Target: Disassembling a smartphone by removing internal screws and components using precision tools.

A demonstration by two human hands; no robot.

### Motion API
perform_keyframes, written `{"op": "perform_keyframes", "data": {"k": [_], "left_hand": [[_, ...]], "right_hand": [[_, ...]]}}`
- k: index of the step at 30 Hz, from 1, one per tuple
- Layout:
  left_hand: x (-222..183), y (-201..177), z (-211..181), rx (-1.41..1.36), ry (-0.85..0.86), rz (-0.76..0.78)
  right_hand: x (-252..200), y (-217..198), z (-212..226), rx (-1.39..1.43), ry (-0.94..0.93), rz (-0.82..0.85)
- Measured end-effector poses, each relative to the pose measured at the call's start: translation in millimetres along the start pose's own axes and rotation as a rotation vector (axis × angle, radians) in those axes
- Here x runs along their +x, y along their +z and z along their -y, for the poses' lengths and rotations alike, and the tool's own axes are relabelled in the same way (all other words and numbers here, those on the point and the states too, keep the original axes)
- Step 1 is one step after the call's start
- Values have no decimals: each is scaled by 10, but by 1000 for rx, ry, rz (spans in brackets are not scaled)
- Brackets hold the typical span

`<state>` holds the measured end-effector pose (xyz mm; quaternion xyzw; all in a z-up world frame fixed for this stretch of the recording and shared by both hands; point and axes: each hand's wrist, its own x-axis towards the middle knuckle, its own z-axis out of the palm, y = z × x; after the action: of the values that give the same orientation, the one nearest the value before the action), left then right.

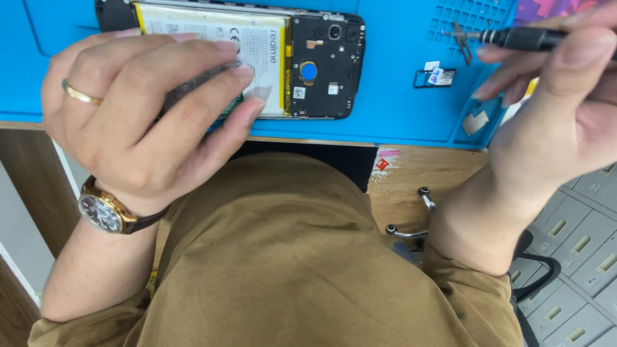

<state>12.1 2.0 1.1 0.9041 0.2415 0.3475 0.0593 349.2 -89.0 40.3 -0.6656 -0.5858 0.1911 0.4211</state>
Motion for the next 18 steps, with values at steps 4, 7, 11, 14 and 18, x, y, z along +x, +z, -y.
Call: {"op": "perform_keyframes", "data": {"k": [4,7,11,14,18], "left_hand": [[9,-6,-13,1,-32,-10],[3,17,-2,27,-29,-56],[10,22,-2,28,-27,-62],[27,13,-13,32,-39,-63],[23,-8,-14,35,-47,-50]], "right_hand": [[-61,165,271,168,20,161],[-32,443,482,304,37,136],[-11,562,638,229,133,172],[35,584,680,234,148,198],[46,581,693,211,162,236]]}}
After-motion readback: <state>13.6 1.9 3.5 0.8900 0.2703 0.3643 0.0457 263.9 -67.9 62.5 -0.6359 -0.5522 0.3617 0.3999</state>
